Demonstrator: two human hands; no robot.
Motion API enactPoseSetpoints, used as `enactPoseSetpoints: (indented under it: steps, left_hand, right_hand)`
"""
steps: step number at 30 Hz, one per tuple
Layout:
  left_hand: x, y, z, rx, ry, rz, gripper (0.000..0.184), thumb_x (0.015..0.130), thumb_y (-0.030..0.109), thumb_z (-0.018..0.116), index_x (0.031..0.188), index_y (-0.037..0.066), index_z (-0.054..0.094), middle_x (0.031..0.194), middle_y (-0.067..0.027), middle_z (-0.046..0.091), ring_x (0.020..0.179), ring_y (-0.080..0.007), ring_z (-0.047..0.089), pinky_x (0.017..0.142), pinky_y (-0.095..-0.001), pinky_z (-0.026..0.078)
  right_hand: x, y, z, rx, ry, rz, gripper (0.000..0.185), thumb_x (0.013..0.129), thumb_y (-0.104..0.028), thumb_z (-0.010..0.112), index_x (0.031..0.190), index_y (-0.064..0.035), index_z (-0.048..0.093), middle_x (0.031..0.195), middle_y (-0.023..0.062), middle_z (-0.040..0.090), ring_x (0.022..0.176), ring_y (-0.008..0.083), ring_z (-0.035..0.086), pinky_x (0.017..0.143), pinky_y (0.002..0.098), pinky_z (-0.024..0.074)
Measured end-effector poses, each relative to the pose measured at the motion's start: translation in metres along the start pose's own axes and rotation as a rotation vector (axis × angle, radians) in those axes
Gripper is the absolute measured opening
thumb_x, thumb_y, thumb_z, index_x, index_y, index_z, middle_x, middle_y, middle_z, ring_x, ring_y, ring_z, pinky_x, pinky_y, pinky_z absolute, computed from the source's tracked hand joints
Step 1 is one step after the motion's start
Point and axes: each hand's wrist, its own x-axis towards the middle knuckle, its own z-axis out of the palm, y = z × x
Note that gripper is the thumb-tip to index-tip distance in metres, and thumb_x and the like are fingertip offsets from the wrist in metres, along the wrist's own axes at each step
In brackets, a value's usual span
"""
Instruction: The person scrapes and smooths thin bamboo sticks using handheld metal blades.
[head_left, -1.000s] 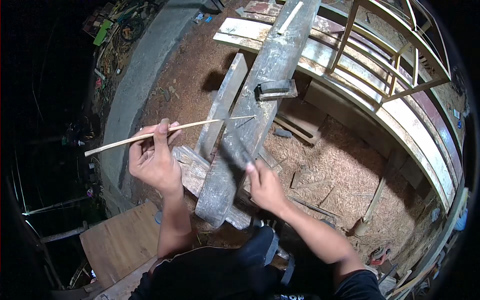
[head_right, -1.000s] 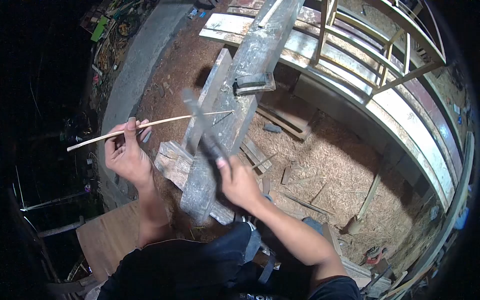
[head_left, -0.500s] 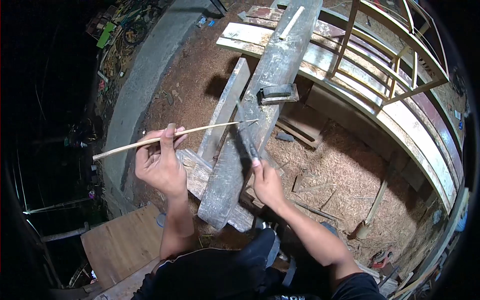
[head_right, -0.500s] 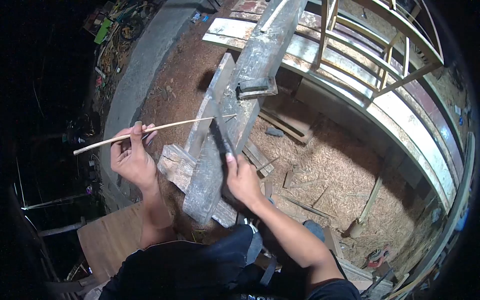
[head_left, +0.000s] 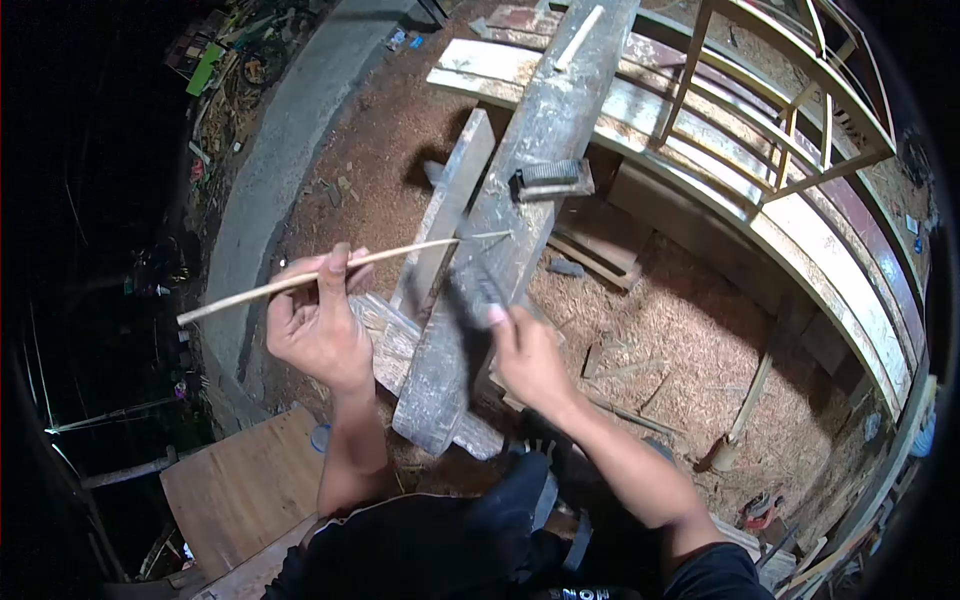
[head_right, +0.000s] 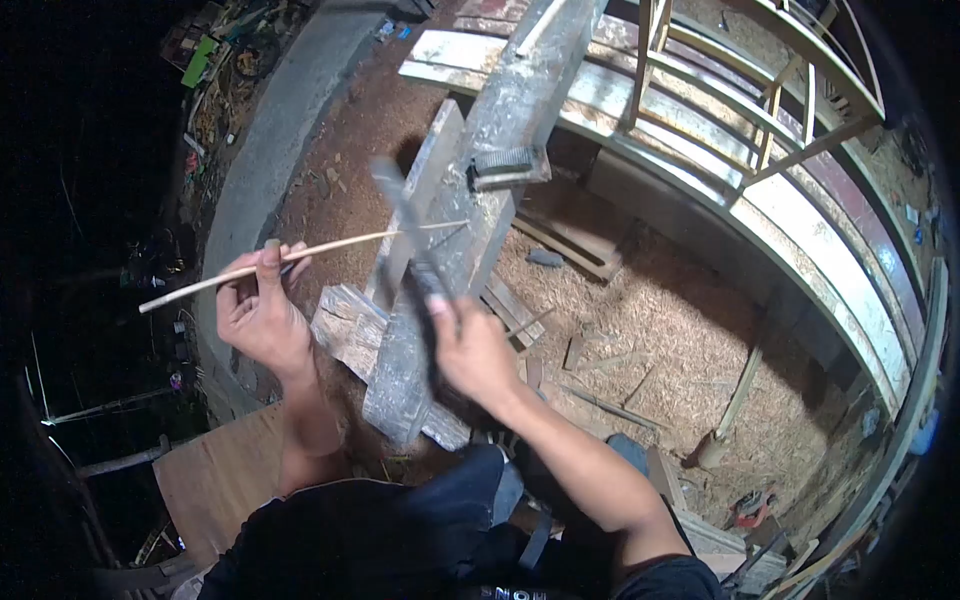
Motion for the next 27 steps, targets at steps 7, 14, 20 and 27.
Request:
enactPoseSetpoints:
  steps: [7,14,20,27]
  left_hand:
    - [0.004,0.001,0.005,0.014,0.007,-0.022,0.014,0.094,-0.002,0.067,0.103,-0.012,0.064,0.093,-0.0194,0.069,0.083,-0.0297,0.074,0.070,-0.0388,0.068]
    - [-0.001,0.002,0.007,0.007,-0.012,-0.026,0.018,0.097,0.004,0.066,0.103,-0.012,0.063,0.096,-0.0208,0.068,0.084,-0.0299,0.074,0.072,-0.0393,0.068]
    - [0.001,-0.005,0.000,0.057,-0.007,0.005,0.019,0.099,0.008,0.065,0.106,-0.009,0.060,0.094,-0.0232,0.070,0.083,-0.0309,0.074,0.071,-0.0409,0.068]
    - [0.002,-0.003,0.006,0.010,0.003,0.009,0.011,0.095,-0.001,0.067,0.097,-0.011,0.063,0.092,-0.0193,0.068,0.081,-0.0299,0.074,0.069,-0.0386,0.068]
  right_hand:
    - [-0.003,-0.006,-0.001,0.098,-0.064,-0.047,0.039,0.108,-0.031,0.047,0.093,0.0041,0.057,0.063,0.0214,0.057,0.056,0.0367,0.060,0.057,0.0497,0.0451]
    - [-0.010,-0.028,-0.011,0.155,-0.167,-0.141,0.032,0.105,-0.028,0.050,0.099,0.0036,0.057,0.070,0.0333,0.060,0.073,0.0542,0.063,0.063,0.0564,0.0476]
    - [0.007,0.036,-0.004,0.146,-0.040,0.211,0.043,0.107,-0.035,0.046,0.096,0.0049,0.059,0.068,0.0288,0.062,0.065,0.0442,0.066,0.062,0.0529,0.0496]
    - [-0.011,-0.008,-0.003,0.172,-0.142,-0.222,0.037,0.106,-0.032,0.049,0.095,0.0035,0.054,0.069,0.0309,0.059,0.070,0.0496,0.064,0.068,0.0549,0.0480]
